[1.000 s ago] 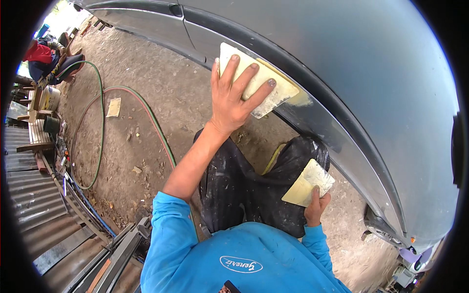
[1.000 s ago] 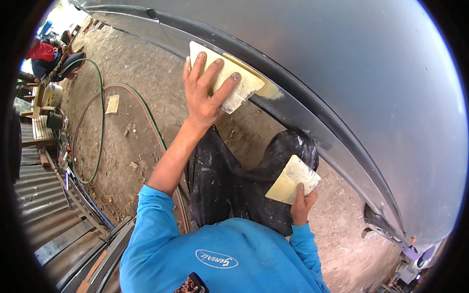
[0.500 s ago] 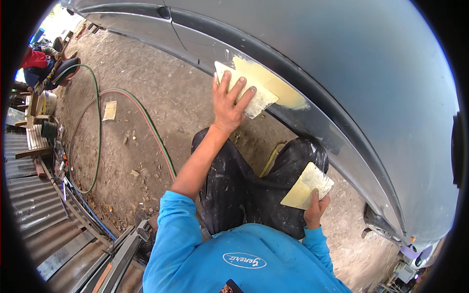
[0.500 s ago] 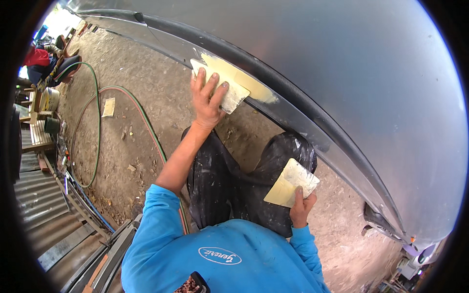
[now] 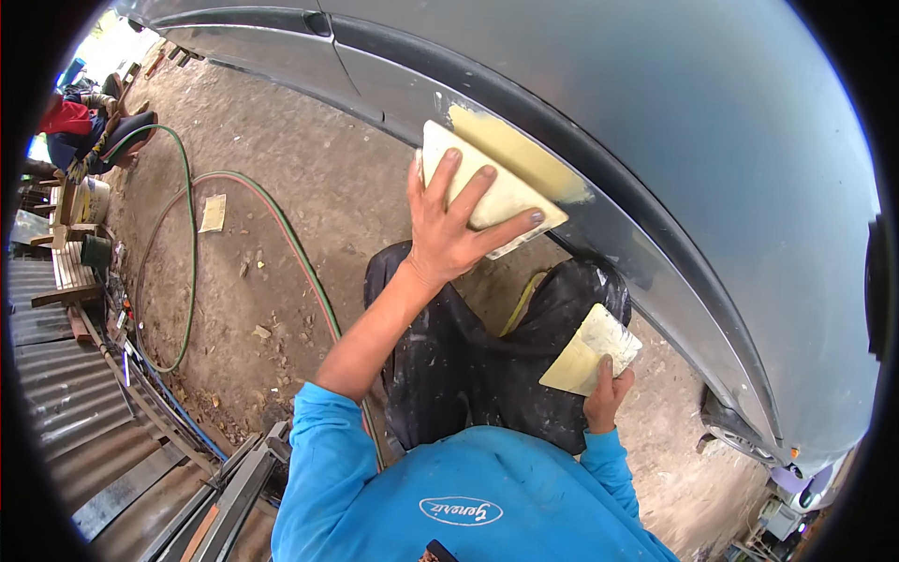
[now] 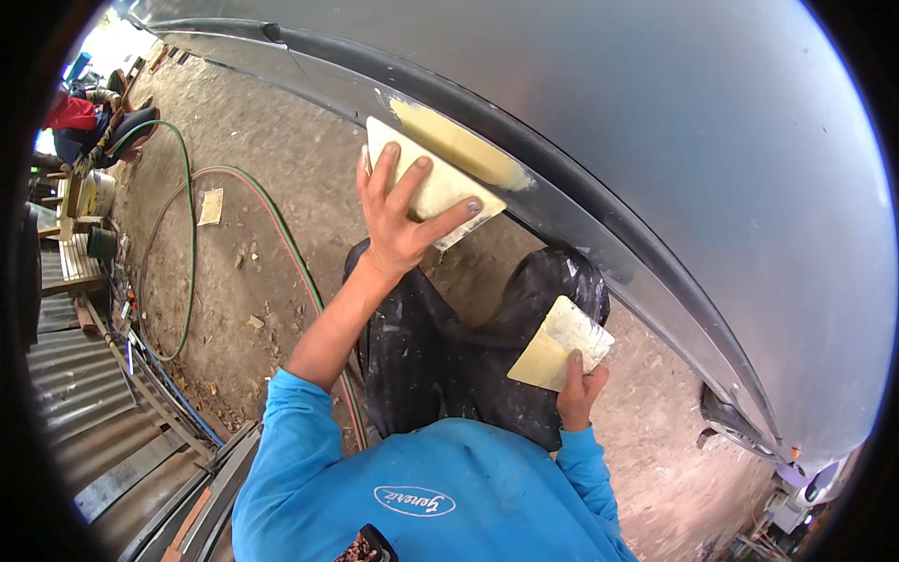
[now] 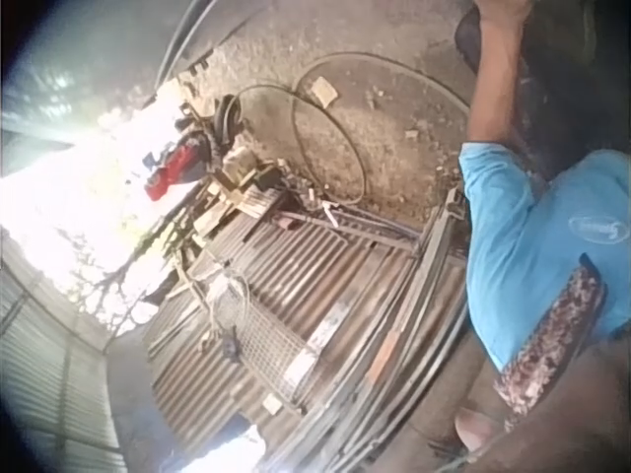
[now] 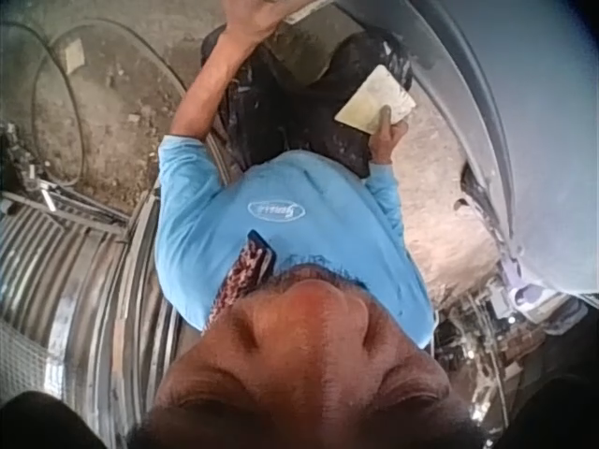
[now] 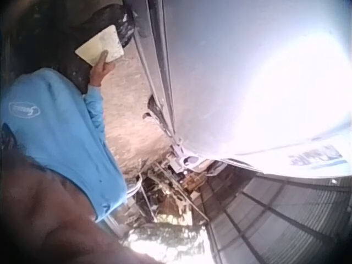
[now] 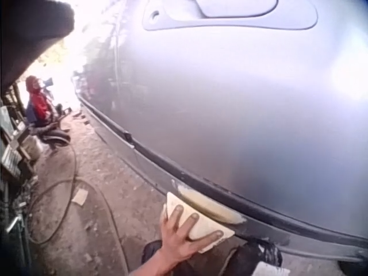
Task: Applying and spreading body filler (putty) onto a car's exterior panels and sanding it down.
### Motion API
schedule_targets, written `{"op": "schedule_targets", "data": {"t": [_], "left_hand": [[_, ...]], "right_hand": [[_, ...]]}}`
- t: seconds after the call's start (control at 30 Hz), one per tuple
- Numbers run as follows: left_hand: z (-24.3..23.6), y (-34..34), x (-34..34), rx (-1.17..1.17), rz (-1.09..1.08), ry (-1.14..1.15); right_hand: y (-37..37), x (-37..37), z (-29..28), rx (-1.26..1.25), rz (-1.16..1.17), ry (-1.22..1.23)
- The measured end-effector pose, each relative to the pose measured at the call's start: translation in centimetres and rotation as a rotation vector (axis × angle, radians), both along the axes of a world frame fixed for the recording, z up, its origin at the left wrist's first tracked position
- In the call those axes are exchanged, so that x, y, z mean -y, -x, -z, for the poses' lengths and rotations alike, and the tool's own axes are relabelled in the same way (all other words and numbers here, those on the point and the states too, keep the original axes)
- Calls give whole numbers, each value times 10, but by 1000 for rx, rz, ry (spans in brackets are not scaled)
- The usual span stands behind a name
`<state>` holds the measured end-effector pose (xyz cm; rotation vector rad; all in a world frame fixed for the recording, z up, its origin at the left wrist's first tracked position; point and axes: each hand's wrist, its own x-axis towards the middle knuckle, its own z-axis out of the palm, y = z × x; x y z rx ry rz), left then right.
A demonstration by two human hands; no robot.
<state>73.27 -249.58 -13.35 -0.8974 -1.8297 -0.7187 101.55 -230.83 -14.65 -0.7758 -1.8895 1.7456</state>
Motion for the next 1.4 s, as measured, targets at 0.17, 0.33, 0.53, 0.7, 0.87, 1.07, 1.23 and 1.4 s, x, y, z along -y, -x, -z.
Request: {"op": "schedule_targets", "data": {"t": [0.17,0.33,0.53,0.7,0.87,1.07,1.23,1.4], "left_hand": [[-21,16,-8,-42,-26,29],[-21,20,-12,-36,-61,34],[-16,17,-9,4,-52,63],[-23,16,-11,-17,-48,23],[-22,21,-14,-35,-64,25],[-7,27,-17,-71,-71,6],[22,29,-23,-79,-52,-19],[50,28,-29,-63,-22,-56]], "right_hand": [[-7,-4,9,-8,-8,9],[-5,-2,8,-43,-7,35],[-1,-1,0,-22,-28,28],[-5,-3,4,-11,-12,18],[-4,-4,6,-22,-27,17],[-4,-4,4,12,-22,14],[-3,-5,2,-3,-27,-5],[-5,-5,3,1,-4,14]]}}
